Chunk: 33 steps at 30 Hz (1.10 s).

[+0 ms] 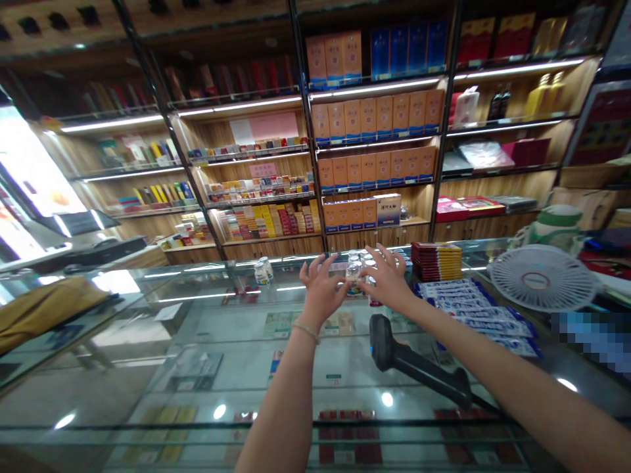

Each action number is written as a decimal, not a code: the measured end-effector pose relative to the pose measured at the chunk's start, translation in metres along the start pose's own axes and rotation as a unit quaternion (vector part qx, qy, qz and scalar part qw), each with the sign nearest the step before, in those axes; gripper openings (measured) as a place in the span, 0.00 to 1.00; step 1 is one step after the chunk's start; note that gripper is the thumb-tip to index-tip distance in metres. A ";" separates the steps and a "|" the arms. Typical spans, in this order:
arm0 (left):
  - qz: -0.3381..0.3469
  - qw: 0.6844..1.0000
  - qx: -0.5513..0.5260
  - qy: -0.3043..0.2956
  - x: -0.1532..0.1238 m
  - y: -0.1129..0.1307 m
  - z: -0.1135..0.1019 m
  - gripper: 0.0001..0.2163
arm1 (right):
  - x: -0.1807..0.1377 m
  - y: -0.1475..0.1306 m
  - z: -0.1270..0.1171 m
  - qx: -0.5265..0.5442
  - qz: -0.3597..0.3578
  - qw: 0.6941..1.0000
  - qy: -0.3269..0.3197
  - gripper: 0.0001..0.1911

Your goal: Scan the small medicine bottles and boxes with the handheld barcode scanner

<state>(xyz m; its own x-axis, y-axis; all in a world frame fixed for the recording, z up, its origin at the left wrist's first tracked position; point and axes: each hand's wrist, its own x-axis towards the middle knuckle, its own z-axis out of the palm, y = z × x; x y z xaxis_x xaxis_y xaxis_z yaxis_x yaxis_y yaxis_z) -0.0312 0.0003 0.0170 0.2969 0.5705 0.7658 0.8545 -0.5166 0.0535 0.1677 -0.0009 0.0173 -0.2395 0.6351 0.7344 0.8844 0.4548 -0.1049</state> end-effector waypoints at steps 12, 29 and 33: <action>-0.004 0.997 -0.004 -0.078 -0.009 -0.008 0.010 0.06 | -0.013 0.004 0.016 -0.054 -0.060 0.997 -0.020 0.09; -0.002 0.994 -0.002 -0.112 -0.015 -0.012 0.019 0.06 | -0.021 0.010 0.019 -0.067 -0.091 0.994 -0.010 0.12; -0.010 0.994 0.014 -0.108 -0.014 -0.013 0.016 0.09 | -0.022 0.012 0.017 -0.060 -0.085 0.995 -0.005 0.18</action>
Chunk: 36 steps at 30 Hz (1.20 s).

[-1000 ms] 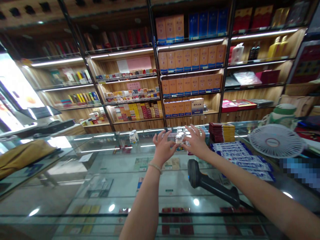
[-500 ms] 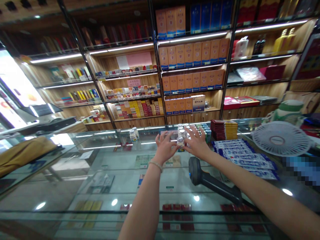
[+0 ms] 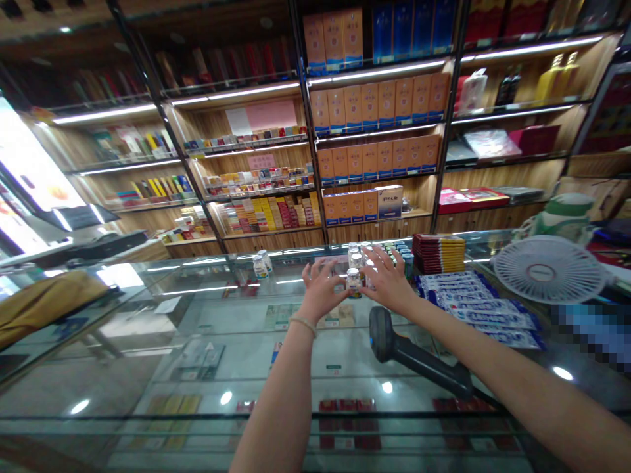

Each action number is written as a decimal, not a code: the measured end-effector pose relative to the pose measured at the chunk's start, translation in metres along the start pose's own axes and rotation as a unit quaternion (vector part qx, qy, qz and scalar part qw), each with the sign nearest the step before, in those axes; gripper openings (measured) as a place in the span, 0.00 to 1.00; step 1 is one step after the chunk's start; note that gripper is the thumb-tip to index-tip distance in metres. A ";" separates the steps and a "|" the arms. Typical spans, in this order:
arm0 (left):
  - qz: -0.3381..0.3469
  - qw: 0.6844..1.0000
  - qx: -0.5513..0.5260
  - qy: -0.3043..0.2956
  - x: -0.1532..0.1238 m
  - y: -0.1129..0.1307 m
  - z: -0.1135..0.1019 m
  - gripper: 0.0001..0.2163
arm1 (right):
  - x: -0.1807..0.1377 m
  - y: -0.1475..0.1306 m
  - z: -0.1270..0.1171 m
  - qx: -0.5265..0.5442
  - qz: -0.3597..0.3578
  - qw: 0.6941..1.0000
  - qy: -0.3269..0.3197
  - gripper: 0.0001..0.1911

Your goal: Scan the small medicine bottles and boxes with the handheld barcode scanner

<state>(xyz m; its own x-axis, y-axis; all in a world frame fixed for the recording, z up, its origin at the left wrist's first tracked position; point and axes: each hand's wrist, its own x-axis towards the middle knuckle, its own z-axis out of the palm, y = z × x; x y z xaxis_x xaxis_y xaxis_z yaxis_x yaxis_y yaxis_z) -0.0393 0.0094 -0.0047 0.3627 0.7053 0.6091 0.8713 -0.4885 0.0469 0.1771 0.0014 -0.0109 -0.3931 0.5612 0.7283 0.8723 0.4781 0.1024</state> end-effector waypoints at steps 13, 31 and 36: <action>0.026 1.000 0.010 -0.008 0.000 0.004 0.002 0.30 | -0.004 0.003 -0.007 0.034 0.008 0.999 -0.006 0.19; 0.003 0.999 0.040 -0.010 0.009 0.010 0.010 0.26 | -0.007 0.018 -0.012 0.017 -0.004 1.000 0.004 0.29; 0.010 0.999 0.047 -0.021 0.015 0.010 0.010 0.26 | -0.007 0.026 -0.014 0.019 0.005 1.000 0.013 0.30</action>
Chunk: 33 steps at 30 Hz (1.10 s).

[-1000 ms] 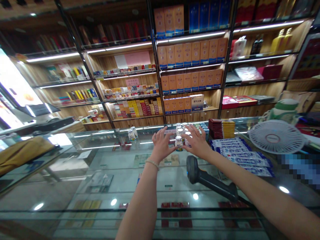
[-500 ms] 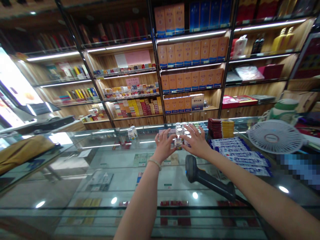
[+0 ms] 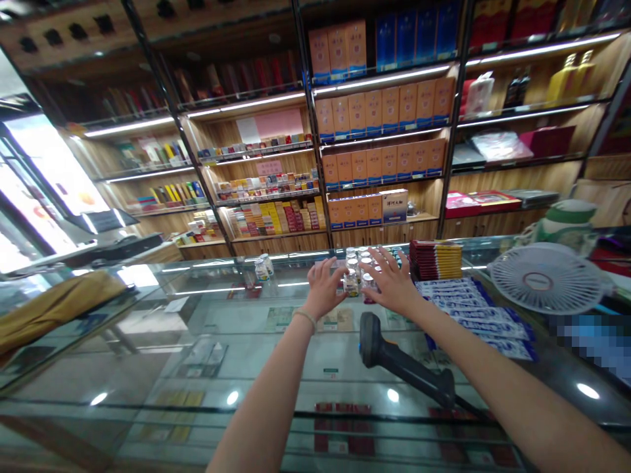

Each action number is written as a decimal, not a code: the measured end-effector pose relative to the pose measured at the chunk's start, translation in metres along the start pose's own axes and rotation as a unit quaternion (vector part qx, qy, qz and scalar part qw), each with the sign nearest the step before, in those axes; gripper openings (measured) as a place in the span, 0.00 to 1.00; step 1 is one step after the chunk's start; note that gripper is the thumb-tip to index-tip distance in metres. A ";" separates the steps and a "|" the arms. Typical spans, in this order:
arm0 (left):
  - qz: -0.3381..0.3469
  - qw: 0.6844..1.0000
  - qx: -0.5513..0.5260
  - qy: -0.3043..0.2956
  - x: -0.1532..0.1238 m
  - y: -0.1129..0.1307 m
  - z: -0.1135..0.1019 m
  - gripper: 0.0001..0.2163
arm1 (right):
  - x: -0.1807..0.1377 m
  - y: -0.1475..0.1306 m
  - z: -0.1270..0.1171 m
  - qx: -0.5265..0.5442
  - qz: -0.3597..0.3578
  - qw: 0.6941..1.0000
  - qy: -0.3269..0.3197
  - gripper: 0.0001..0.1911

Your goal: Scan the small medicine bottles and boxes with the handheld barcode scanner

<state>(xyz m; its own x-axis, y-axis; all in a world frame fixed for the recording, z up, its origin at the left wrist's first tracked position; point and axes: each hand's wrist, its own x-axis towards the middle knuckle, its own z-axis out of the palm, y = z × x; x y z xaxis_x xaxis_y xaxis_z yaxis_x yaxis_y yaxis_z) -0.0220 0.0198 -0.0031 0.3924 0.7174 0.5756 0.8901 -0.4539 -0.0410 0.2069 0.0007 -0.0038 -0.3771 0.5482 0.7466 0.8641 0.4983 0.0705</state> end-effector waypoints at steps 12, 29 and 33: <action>0.000 1.000 0.003 0.004 0.009 0.000 0.012 0.26 | -0.001 0.005 0.006 -0.022 -0.004 1.000 0.008 0.33; 0.000 1.000 -0.007 0.014 0.016 0.001 0.021 0.27 | 0.000 0.006 0.004 -0.051 -0.001 0.999 0.010 0.31; 0.002 1.000 -0.028 0.003 0.009 -0.006 0.020 0.34 | -0.001 0.005 0.005 -0.045 0.000 0.999 0.013 0.31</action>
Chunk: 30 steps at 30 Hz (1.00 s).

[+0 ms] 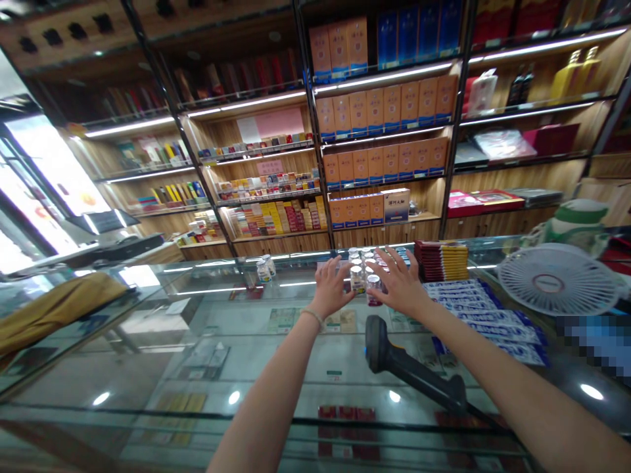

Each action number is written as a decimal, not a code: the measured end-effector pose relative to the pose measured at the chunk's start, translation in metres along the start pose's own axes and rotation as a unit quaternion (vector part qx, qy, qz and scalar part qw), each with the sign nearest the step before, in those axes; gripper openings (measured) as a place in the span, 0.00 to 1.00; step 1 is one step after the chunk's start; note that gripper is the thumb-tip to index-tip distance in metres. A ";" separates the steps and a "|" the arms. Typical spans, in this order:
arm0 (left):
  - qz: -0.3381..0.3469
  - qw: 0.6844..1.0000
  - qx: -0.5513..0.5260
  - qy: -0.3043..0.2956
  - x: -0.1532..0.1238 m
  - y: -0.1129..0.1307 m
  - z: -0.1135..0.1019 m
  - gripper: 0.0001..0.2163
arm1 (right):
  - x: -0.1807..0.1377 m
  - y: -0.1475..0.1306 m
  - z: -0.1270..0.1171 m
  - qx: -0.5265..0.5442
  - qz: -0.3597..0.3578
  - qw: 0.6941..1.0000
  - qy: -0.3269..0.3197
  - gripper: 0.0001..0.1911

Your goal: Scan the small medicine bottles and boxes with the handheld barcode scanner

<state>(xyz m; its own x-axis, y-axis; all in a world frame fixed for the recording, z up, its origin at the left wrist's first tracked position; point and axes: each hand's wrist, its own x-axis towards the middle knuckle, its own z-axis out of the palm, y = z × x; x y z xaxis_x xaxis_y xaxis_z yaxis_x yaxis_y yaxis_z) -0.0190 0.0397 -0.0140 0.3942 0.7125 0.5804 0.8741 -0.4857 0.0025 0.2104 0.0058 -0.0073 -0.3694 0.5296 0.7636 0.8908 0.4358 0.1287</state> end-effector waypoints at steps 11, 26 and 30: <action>-0.051 0.996 0.065 0.026 -0.058 -0.077 -0.053 0.29 | 0.005 -0.008 0.002 -0.007 0.005 1.000 0.014 0.29; -0.127 0.975 0.132 0.127 -0.080 -0.204 -0.093 0.18 | 0.094 -0.089 0.026 0.000 -0.109 0.993 0.047 0.25; -0.125 0.974 0.141 0.125 -0.086 -0.224 -0.090 0.15 | 0.115 -0.123 0.052 0.023 -0.117 0.993 0.015 0.26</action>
<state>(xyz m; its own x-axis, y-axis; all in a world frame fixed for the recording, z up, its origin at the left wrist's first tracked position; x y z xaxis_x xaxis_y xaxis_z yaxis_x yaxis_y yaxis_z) -0.2744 0.0413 0.0091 0.1081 0.6285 0.7703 0.9911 -0.1286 -0.0343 0.0447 0.0511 0.0322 -0.5556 0.3877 0.7355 0.7683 0.5776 0.2759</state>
